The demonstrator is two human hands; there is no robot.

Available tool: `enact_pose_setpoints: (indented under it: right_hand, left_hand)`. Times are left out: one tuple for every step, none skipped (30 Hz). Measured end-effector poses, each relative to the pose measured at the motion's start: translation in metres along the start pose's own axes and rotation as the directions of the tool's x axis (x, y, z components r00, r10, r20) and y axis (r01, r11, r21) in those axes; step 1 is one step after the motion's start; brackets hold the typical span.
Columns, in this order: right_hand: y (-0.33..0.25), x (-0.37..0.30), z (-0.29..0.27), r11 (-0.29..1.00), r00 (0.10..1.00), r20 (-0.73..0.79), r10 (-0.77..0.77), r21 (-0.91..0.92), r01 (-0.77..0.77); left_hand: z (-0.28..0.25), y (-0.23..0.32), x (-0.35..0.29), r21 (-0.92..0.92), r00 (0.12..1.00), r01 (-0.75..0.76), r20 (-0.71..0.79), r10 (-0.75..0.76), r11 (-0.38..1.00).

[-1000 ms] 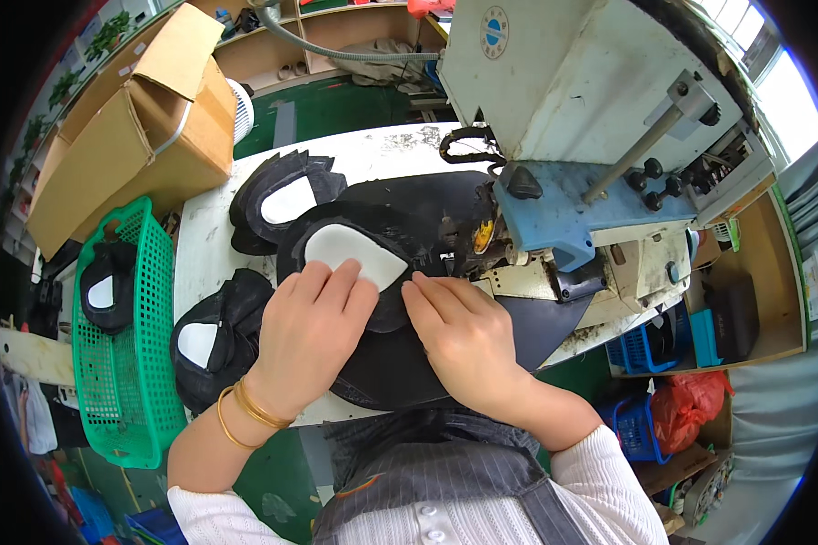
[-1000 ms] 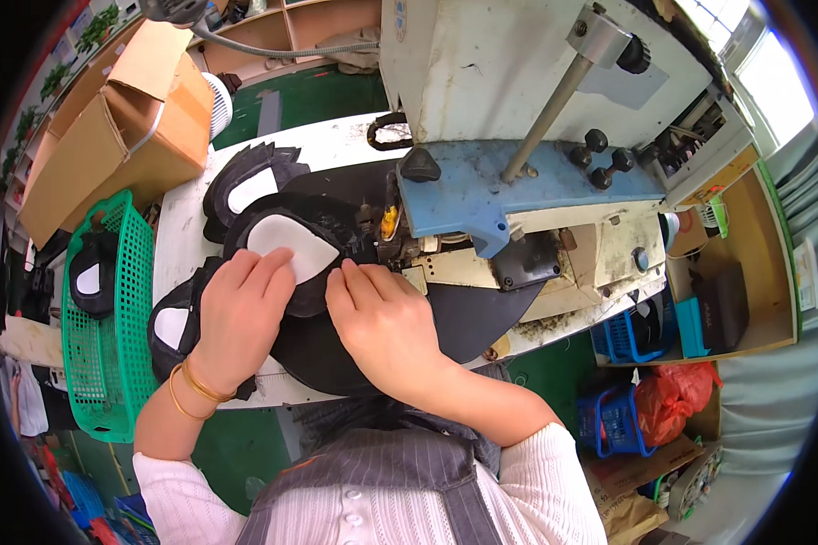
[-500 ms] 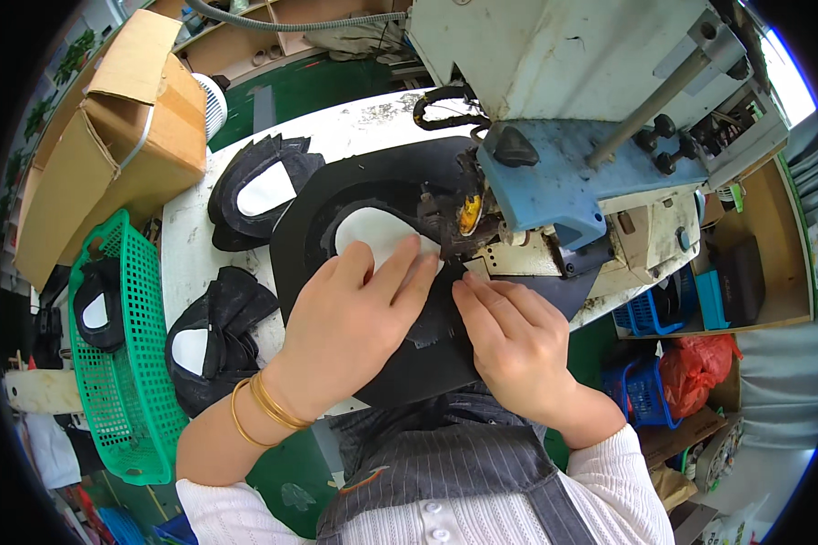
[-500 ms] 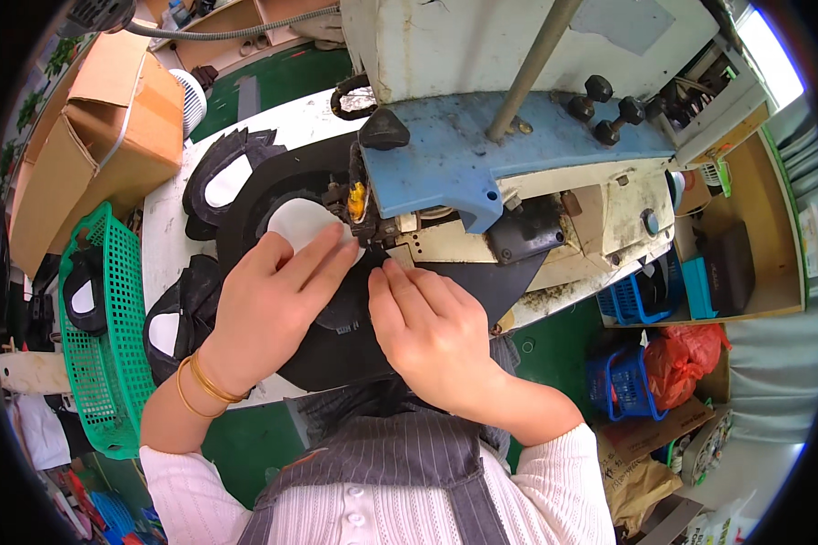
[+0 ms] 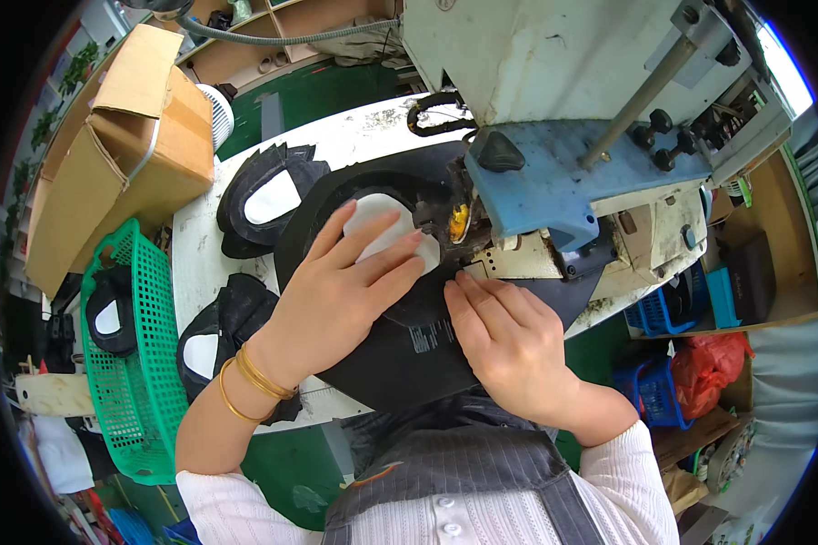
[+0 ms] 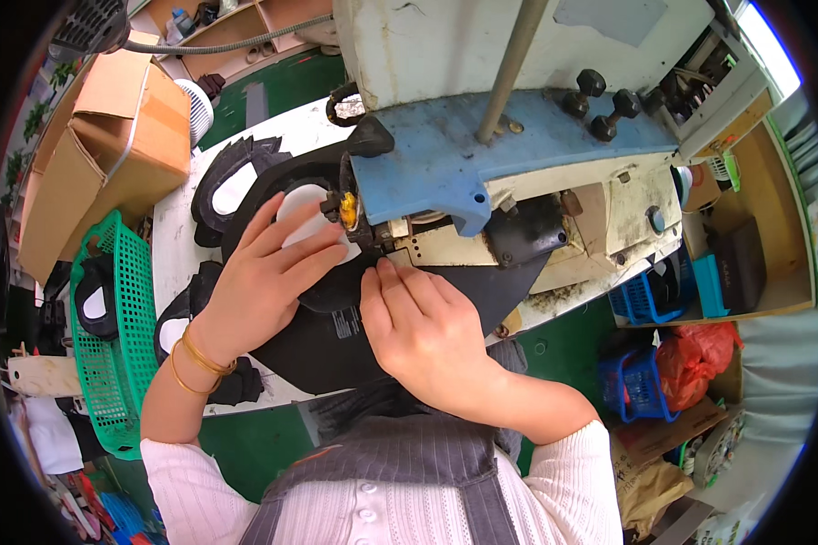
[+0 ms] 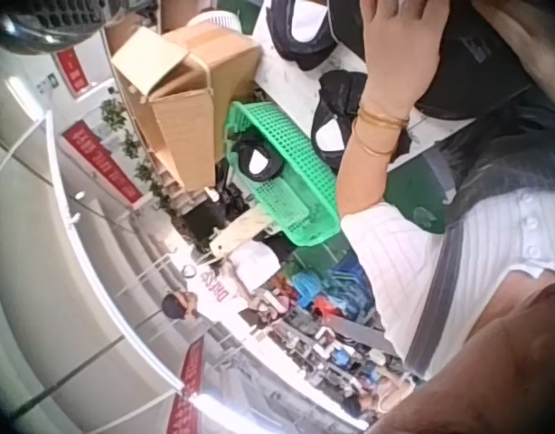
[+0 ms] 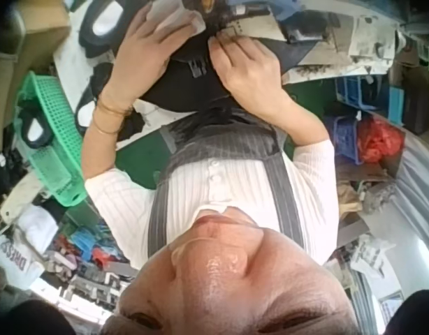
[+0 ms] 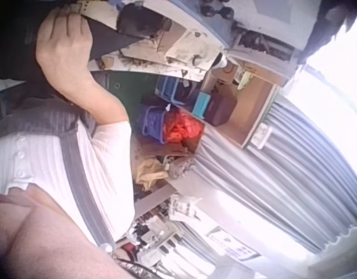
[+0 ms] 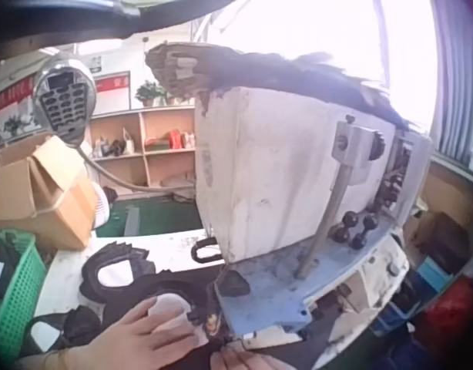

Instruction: The person aligns shoe upper pieces by hand and feeds them one at a time through a stitching machine to stitch along the edges.

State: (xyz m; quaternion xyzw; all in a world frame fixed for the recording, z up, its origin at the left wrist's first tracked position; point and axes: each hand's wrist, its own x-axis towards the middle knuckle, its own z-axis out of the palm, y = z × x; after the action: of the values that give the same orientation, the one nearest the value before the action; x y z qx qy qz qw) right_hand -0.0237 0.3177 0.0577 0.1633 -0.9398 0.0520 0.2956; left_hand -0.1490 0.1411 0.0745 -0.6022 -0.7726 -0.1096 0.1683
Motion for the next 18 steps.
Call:
enact_pose_setpoints:
  right_hand:
    - [0.001,-0.001,-0.002,1.0,1.0,0.003,0.005,0.002,-0.005]
    - [0.002,-0.002,-0.003,0.999,1.0,0.0,0.02,0.044,-0.02]
    - [0.003,-0.003,-0.003,0.996,0.999,-0.001,0.035,0.087,-0.034]
    - [0.003,-0.005,-0.003,0.995,0.999,0.009,0.042,0.093,-0.043]
    - [0.004,-0.006,-0.003,0.993,0.999,0.001,0.046,0.112,-0.046]
    - [0.004,-0.007,-0.002,0.99,0.999,-0.007,0.05,0.131,-0.049]
    - [0.002,-0.008,-0.002,0.988,0.998,0.004,0.057,0.14,-0.057]
    - [0.001,-0.008,-0.002,0.987,0.997,-0.012,0.071,0.148,-0.069]
    - [-0.001,-0.008,-0.002,0.985,0.996,-0.028,0.085,0.155,-0.079]
    - [-0.001,-0.008,0.0,0.985,0.995,-0.026,0.091,0.146,-0.087]
    - [-0.003,-0.008,0.0,0.985,0.995,-0.024,0.092,0.152,-0.088]
    - [-0.006,-0.008,-0.001,0.981,0.992,-0.01,0.123,0.152,-0.12]
    - [-0.007,-0.008,-0.002,0.977,0.988,0.001,0.151,0.149,-0.15]
    - [-0.007,-0.008,-0.002,0.977,0.989,-0.002,0.15,0.152,-0.148]
    - [-0.008,-0.009,-0.001,0.977,0.989,0.002,0.151,0.151,-0.15]
    - [-0.008,-0.009,-0.001,0.977,0.988,0.007,0.154,0.15,-0.153]
    - [-0.008,-0.009,-0.001,0.976,0.988,0.004,0.153,0.154,-0.152]
    - [-0.008,-0.009,-0.002,0.975,0.987,0.008,0.158,0.159,-0.158]
  left_hand:
    - [0.002,-0.001,-0.001,-0.065,1.0,0.007,0.017,-0.006,0.998]
    - [0.002,-0.002,-0.001,-0.071,1.0,0.006,0.022,-0.005,0.997]
    - [0.002,-0.003,-0.001,-0.083,1.0,0.002,0.025,0.0,0.997]
    - [0.001,-0.003,-0.001,-0.099,1.0,-0.001,0.029,0.003,0.995]
    - [0.001,-0.003,0.0,-0.111,0.999,0.003,0.038,0.001,0.994]
    - [0.001,-0.004,0.002,-0.087,1.0,-0.011,0.025,0.013,0.996]
    - [0.0,-0.005,0.004,-0.063,1.0,-0.023,0.014,0.024,0.998]
    - [-0.001,-0.004,0.005,-0.066,1.0,-0.016,0.003,0.017,0.998]
    - [0.0,-0.002,0.004,-0.075,1.0,-0.011,0.013,0.012,0.997]
    - [0.001,-0.002,0.005,-0.067,1.0,-0.002,-0.002,0.002,0.998]
    - [0.001,-0.001,0.005,-0.057,1.0,0.006,-0.018,-0.007,0.998]
    - [0.001,-0.001,0.005,-0.064,1.0,0.017,-0.015,-0.018,0.998]
    - [0.001,-0.002,0.005,-0.06,1.0,0.019,-0.013,-0.02,0.998]
    - [0.001,-0.003,0.004,-0.065,1.0,0.021,-0.006,-0.021,0.998]
    - [0.001,-0.003,0.004,-0.07,1.0,0.022,0.0,-0.022,0.997]
    - [0.001,-0.003,0.003,-0.066,1.0,0.023,0.002,-0.023,0.998]
    - [0.002,-0.002,0.002,-0.06,1.0,0.026,0.006,-0.026,0.998]
    - [0.002,-0.002,0.002,-0.054,1.0,0.029,0.009,-0.029,0.998]
